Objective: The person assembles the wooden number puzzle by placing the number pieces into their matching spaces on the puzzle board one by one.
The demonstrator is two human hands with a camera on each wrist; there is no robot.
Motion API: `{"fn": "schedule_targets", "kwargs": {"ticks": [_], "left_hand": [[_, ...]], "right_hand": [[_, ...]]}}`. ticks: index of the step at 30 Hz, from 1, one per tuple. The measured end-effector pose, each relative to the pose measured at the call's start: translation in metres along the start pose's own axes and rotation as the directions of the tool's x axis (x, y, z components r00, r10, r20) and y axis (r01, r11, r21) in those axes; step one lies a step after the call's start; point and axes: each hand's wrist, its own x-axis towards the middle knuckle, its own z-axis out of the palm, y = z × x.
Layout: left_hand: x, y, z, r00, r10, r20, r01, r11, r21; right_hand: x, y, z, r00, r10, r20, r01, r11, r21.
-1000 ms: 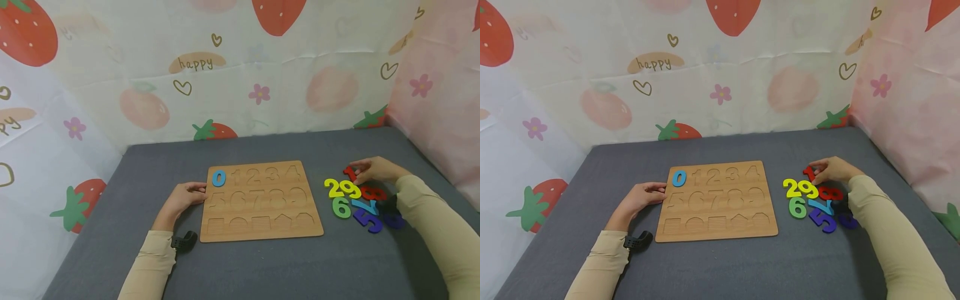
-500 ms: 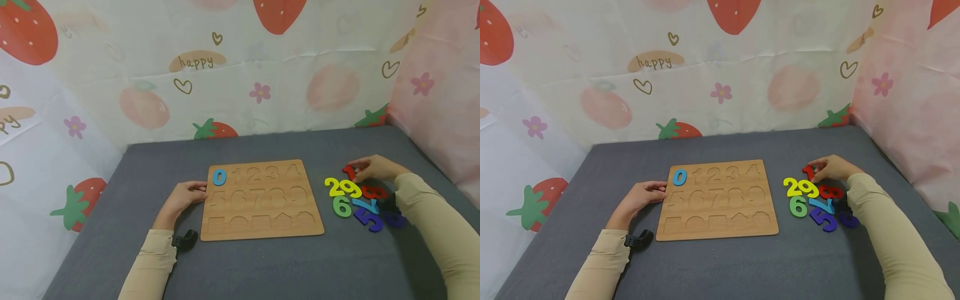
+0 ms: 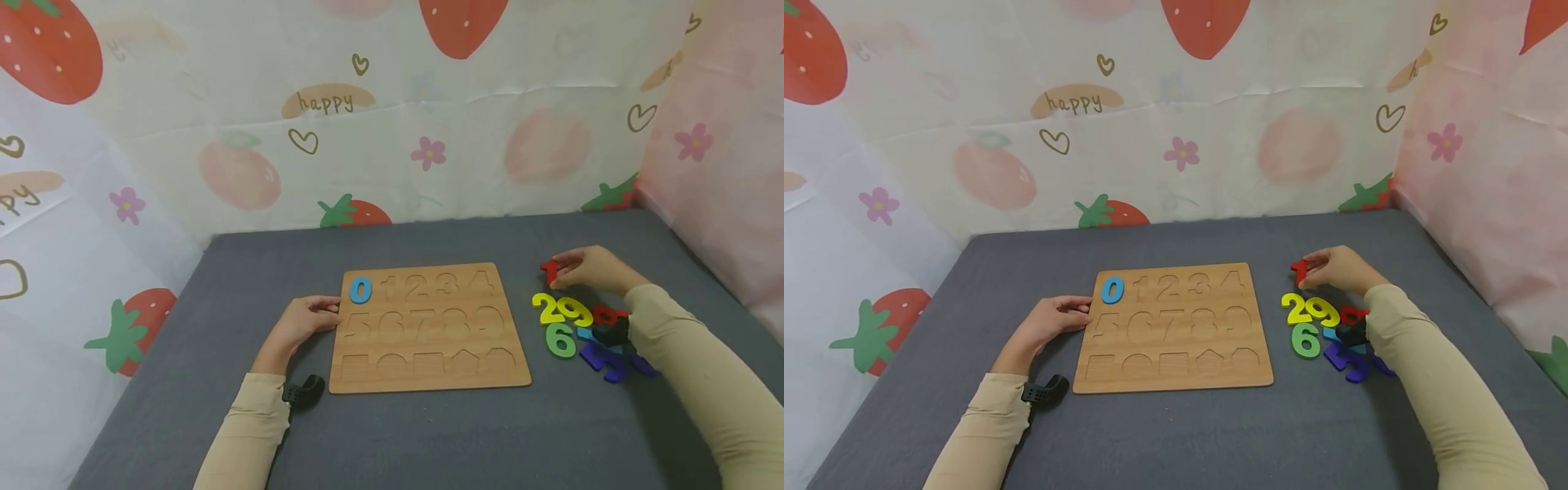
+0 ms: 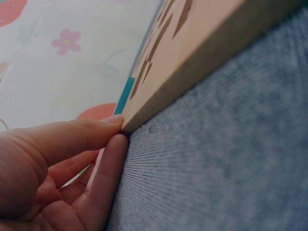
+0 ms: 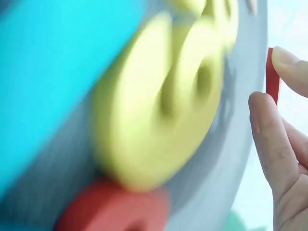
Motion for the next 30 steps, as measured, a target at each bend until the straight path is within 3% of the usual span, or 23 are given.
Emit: {"fn": "schedule_targets", "kwargs": {"ticks": [14,21,30], "left_hand": [[0.001,-0.003,-0.001,1.0,0.006,-0.001,-0.006,1.0,-0.014],[0.0,-0.003,-0.003,0.999,0.034,0.01,-0.034,0.999,-0.029],[-0.001,-0.001,-0.002,1.0,-0.003,-0.004,0.003,1.0,-0.014]], "right_hand": [[0.044,-0.075,0.053,0.993,-0.122,0.003,0.121,0.986,0.119],[0.058,-0.107,0.081,0.989,-0.144,0.024,0.138,0.979,0.153],[0.074,-0.144,0.114,0.983,-0.175,0.06,0.16,0.966,0.204]]}}
